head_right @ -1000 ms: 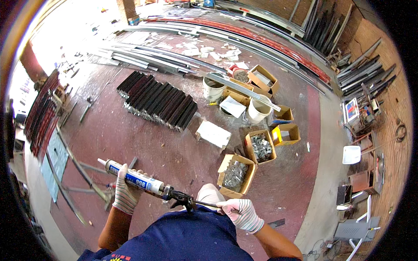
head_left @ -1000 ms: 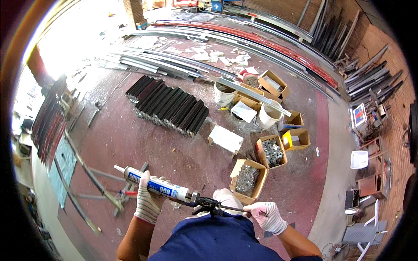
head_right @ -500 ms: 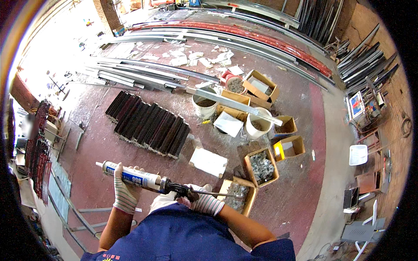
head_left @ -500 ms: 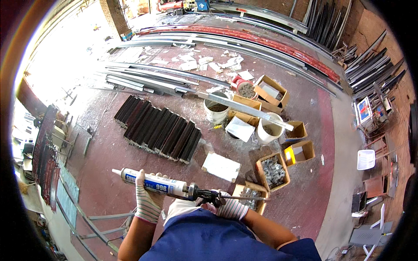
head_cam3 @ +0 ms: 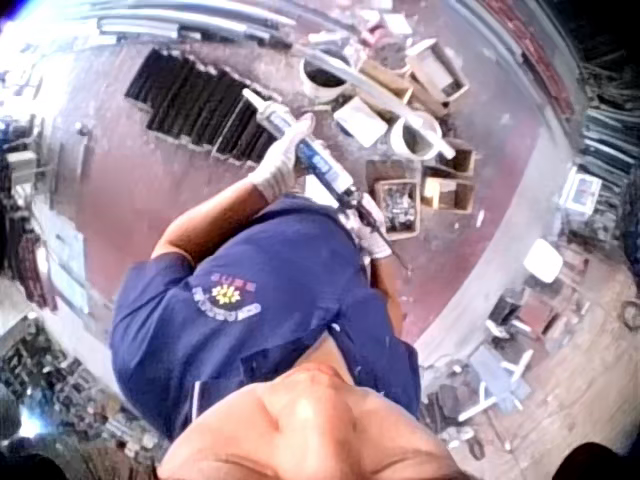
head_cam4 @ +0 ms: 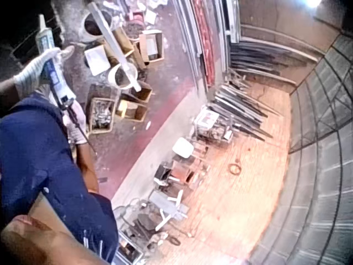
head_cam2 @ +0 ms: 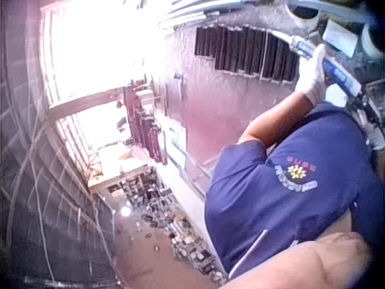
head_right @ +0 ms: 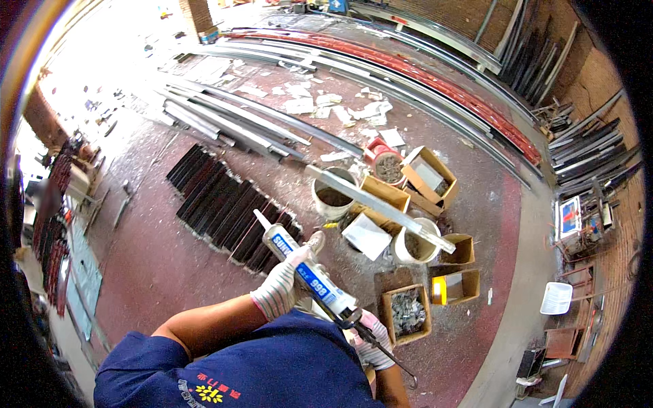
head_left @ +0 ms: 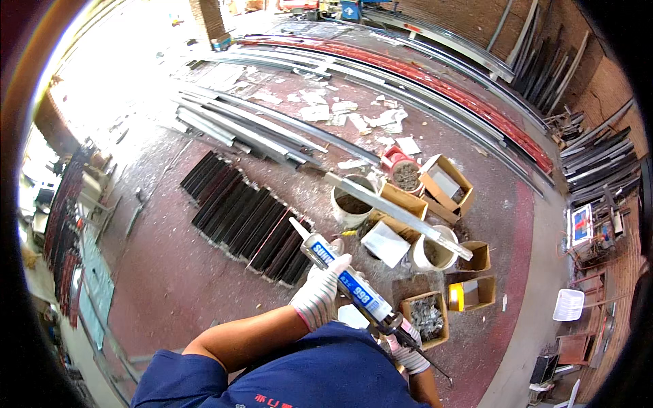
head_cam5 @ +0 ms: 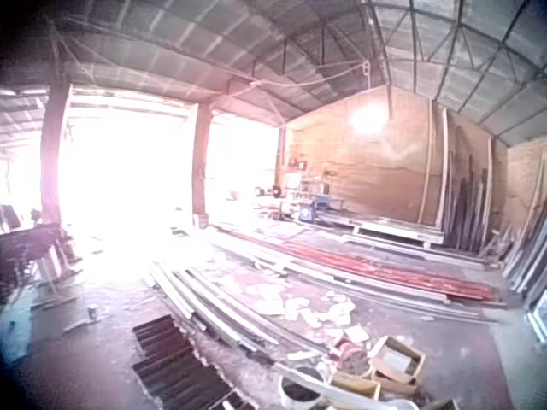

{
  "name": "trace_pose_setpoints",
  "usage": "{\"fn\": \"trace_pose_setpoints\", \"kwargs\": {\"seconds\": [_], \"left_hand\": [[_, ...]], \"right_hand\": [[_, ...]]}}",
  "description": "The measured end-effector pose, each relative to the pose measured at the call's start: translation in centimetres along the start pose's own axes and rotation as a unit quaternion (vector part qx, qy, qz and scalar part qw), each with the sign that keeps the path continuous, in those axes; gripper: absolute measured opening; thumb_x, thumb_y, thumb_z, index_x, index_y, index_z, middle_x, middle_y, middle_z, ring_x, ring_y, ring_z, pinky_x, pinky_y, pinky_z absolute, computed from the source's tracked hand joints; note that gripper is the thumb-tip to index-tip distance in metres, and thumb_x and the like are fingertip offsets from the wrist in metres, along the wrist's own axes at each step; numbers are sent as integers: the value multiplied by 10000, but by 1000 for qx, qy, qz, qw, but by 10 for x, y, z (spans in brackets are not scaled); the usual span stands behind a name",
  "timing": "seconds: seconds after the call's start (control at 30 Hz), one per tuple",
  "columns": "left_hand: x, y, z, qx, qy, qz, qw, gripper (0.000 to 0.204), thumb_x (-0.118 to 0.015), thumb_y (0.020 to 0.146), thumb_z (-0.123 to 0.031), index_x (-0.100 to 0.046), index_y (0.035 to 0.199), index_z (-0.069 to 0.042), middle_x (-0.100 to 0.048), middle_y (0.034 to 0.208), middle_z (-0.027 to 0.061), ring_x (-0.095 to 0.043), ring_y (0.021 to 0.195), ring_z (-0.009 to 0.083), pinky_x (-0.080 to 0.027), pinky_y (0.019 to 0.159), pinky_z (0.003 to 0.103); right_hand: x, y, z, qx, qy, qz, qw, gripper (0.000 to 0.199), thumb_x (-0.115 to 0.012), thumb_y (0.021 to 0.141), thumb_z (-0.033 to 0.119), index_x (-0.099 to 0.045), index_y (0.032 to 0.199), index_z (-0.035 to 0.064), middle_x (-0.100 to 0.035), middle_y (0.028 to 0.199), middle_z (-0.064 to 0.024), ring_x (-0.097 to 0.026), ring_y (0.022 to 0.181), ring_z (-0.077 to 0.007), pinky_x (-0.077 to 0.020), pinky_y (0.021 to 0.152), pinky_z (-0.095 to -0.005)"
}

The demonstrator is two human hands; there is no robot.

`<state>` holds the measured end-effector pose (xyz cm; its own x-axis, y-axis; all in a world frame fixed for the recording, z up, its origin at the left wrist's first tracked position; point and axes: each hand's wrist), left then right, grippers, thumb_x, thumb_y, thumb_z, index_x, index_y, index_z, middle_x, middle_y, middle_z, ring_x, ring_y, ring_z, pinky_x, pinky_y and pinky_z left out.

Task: The person sits on the floor and assembles small metal clips onto a long metal profile, then applies sealant along the profile using a caulking gun.

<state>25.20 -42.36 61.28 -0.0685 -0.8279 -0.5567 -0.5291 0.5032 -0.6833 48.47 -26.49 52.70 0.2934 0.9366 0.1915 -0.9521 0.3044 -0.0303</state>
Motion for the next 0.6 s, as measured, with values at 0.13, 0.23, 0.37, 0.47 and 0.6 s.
{"fn": "trace_pose_setpoints", "kwargs": {"seconds": [0.13, 0.23, 0.37, 0.47, 0.6], "left_hand": [[-45, 116, -43, 82, 25, 49, 995, 385, -736, 966, -441, -600, 1129, -121, -698, 1041, 101, -699, 998, 286, -564, 958, 508], [-92, 180, -82, 149, 92, 70, 982, 440, -728, 972, -440, -578, 1238, -123, -681, 1118, 114, -665, 1065, 325, -524, 992, 590], [-147, 237, -123, 151, 135, 135, 970, 488, -791, 913, -453, -620, 1219, -113, -698, 1106, 88, -690, 1005, 269, -547, 955, 496], [-185, 245, -143, 158, 146, 201, 956, 423, -831, 886, -430, -689, 1116, -105, -718, 1024, 43, -693, 966, 193, -554, 904, 400], [-201, 257, -149, 90, 126, 272, 950, 303, -843, 914, -270, -692, 1092, -77, -710, 1006, 9, -671, 884, 127, -565, 821, 303]], "right_hand": [[15, 73, -36, -93, 79, -103, 987, 401, -708, 997, 324, -629, 1291, 62, -710, 1112, -63, -680, 960, -180, -565, 825, -324], [29, 122, -73, -143, 47, -128, 980, 422, -707, 996, 325, -636, 1318, 59, -717, 1197, -76, -696, 995, -215, -568, 890, -353], [38, 176, -55, -177, 201, -148, 952, 753, -770, 910, 537, -539, 1428, 40, -687, 1306, -130, -708, 1136, -276, -571, 993, -390], [56, 210, -20, -156, 222, -186, 944, 682, -743, 963, 466, -520, 1445, 38, -645, 1351, -129, -689, 1158, -316, -555, 1065, -491], [88, 255, -16, -165, 96, -154, 969, 856, -864, 816, 541, -528, 1440, 61, -709, 1281, -81, -706, 1109, -240, -573, 972, -373]]}}
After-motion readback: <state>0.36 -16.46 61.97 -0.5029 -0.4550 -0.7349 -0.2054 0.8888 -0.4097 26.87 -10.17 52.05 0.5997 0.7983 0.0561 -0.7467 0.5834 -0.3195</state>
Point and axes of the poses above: each hand's wrist, its own y-axis towards the middle knuckle, its own x-axis out of the back of the hand, z = x × y
